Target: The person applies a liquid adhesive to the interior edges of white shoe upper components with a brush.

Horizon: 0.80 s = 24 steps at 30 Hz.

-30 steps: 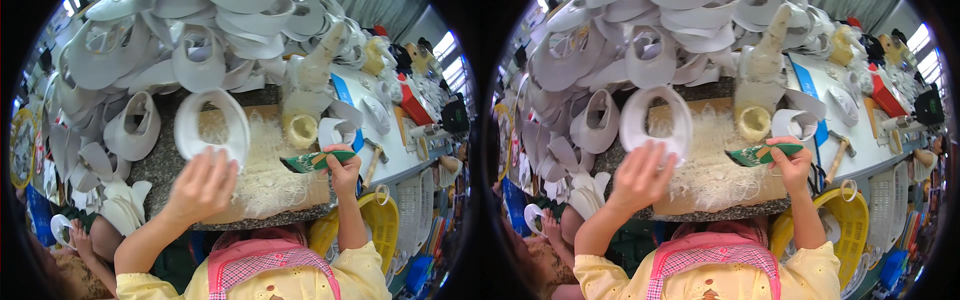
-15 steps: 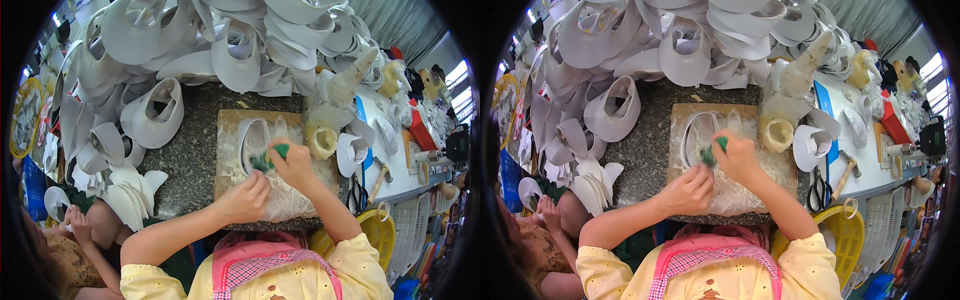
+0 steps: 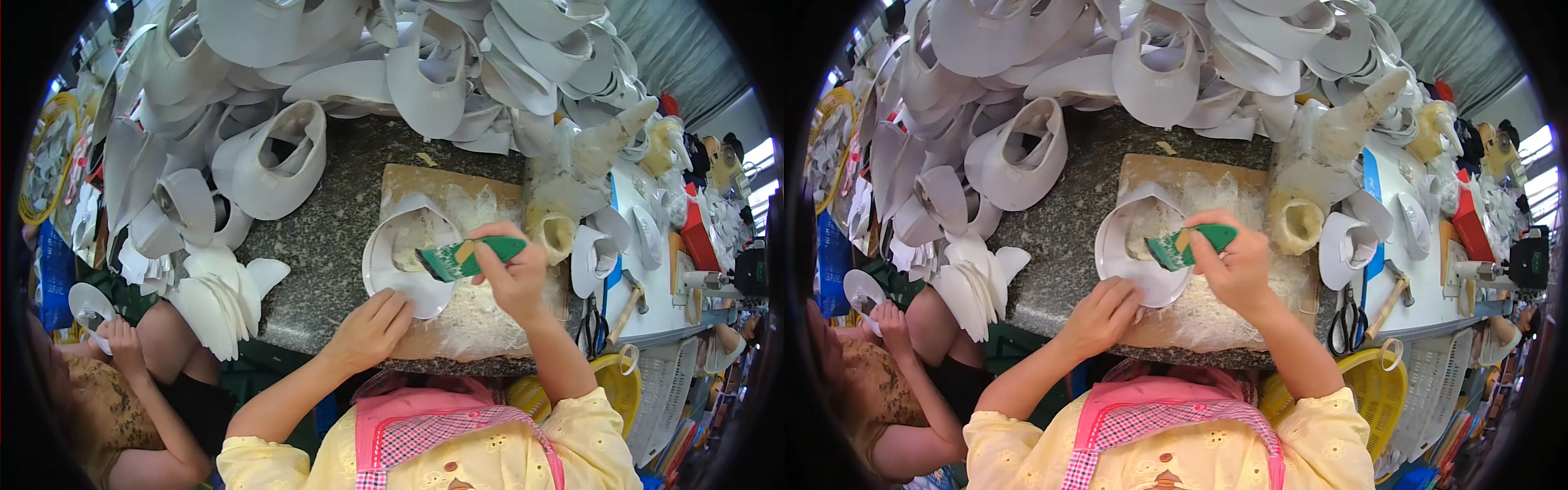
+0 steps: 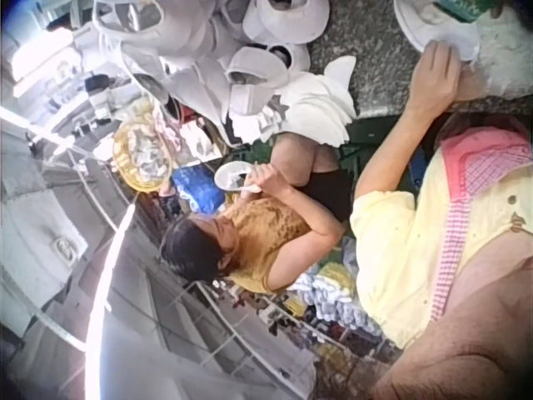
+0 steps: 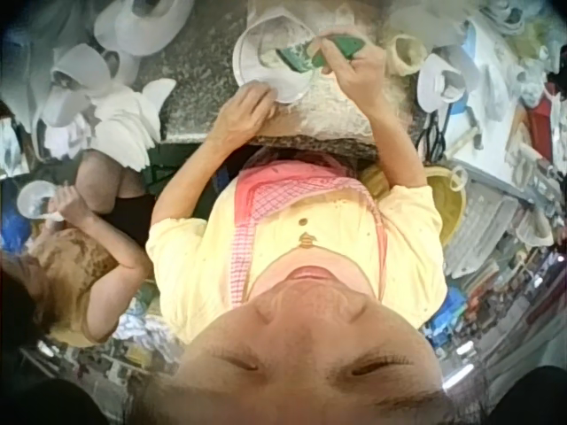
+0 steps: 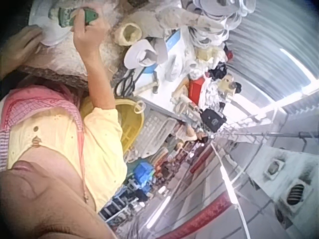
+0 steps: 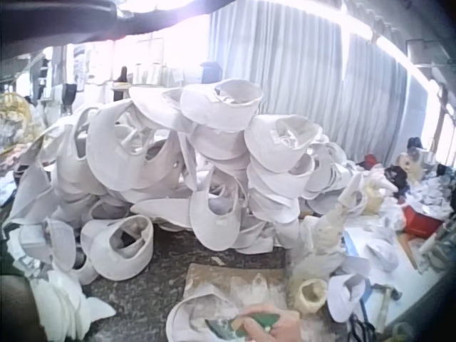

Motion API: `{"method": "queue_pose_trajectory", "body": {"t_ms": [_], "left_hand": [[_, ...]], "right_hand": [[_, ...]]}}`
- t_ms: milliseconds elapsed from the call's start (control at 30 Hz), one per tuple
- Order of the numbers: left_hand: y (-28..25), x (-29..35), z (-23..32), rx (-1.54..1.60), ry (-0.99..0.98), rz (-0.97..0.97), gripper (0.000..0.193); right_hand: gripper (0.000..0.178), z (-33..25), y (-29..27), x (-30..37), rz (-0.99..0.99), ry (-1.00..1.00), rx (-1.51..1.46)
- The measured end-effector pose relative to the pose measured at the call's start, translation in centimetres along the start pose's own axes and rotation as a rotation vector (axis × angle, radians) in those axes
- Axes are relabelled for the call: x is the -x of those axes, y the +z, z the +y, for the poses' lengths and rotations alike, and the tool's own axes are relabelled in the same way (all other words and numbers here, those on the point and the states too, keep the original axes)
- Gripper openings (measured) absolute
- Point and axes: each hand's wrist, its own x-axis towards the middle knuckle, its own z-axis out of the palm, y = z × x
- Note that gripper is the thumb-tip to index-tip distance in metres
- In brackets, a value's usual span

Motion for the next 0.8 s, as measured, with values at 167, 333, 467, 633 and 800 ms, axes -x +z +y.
{"method": "queue_pose_trajectory", "body": {"t_ms": [167, 333, 467, 633, 800], "left_hand": [[1.1, 0.9, -0.3, 0.117, -0.020, 0.008, 0.033], [1.2, 1.6, -0.7, 0.124, 0.012, 0.044, 0.031], [1.0, 1.9, -0.2, 0.028, 0.043, 0.086, 0.029], [1.1, 1.8, -0.3, -0.044, 0.069, 0.097, 0.029], [1.1, 1.7, -0.1, -0.093, 0.093, 0.121, 0.029]], "right_hand": [[0.017, 3.7, 4.0, -0.9, 0.039, -0.528, 0.345], [0.021, 2.9, 2.9, -0.4, -0.229, -0.625, 0.502], [0.023, 0.4, 2.2, -2.4, -0.424, -0.556, 0.463], [0.019, -0.8, 0.7, -3.5, -0.809, -0.588, 0.467], [0.019, -0.8, 2.2, -4.9, -0.694, -0.596, 0.297]]}}
